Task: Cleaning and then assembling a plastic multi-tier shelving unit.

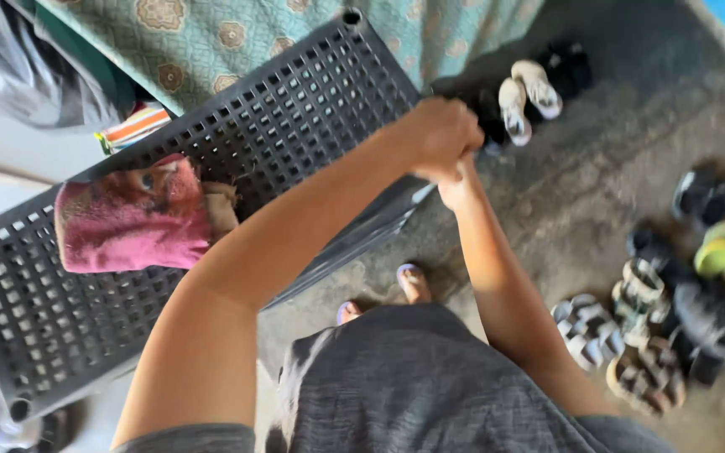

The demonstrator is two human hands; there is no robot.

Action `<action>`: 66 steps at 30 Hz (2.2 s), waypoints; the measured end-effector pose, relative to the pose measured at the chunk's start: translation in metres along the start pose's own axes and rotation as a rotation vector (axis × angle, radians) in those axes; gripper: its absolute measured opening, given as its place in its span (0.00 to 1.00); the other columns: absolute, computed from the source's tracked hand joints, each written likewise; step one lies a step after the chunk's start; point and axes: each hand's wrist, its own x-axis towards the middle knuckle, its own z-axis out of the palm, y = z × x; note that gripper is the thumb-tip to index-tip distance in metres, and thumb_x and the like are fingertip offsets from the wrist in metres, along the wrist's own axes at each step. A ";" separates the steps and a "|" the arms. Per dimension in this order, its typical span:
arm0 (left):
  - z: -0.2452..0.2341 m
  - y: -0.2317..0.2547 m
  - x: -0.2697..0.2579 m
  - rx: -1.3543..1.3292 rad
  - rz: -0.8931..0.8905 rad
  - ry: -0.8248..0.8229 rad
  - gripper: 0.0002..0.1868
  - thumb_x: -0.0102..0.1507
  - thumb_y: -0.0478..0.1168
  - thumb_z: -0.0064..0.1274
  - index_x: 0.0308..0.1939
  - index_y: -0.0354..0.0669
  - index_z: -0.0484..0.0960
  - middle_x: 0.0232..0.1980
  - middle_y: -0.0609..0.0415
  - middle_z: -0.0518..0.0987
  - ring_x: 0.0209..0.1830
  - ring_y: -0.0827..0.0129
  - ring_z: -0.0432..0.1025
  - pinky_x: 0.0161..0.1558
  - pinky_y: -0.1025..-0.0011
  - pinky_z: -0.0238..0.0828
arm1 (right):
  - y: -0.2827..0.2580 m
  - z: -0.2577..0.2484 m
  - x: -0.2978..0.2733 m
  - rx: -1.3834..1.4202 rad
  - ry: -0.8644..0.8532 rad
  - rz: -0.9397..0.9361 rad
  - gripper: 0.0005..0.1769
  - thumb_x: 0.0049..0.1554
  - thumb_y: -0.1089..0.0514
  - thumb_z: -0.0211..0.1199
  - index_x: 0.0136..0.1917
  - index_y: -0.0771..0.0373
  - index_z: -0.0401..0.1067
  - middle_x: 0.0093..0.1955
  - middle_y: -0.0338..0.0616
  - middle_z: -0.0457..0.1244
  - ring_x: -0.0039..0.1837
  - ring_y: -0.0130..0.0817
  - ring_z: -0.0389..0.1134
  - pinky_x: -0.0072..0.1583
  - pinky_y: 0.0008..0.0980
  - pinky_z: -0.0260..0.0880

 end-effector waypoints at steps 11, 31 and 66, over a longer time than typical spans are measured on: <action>-0.054 -0.127 0.013 0.460 -0.785 0.721 0.23 0.43 0.50 0.66 0.39 0.44 0.87 0.41 0.49 0.84 0.44 0.54 0.78 0.43 0.54 0.75 | -0.123 0.111 0.098 0.158 -0.287 0.596 0.22 0.66 0.46 0.54 0.63 0.62 0.74 0.56 0.45 0.72 0.54 0.35 0.73 0.57 0.36 0.75; -0.058 -0.167 0.016 -0.098 -1.322 0.378 0.24 0.47 0.54 0.63 0.42 0.45 0.85 0.42 0.47 0.85 0.42 0.58 0.81 0.43 0.64 0.81 | -0.088 0.113 0.157 0.171 -0.147 0.671 0.18 0.62 0.48 0.57 0.54 0.64 0.76 0.47 0.49 0.72 0.42 0.38 0.74 0.46 0.38 0.78; -0.060 0.038 0.009 0.151 -0.304 -0.212 0.17 0.44 0.40 0.65 0.38 0.49 0.86 0.42 0.53 0.82 0.48 0.54 0.77 0.45 0.56 0.75 | -0.114 0.001 0.051 -0.393 -0.086 0.149 0.22 0.62 0.45 0.59 0.61 0.63 0.73 0.54 0.46 0.69 0.52 0.30 0.70 0.51 0.32 0.73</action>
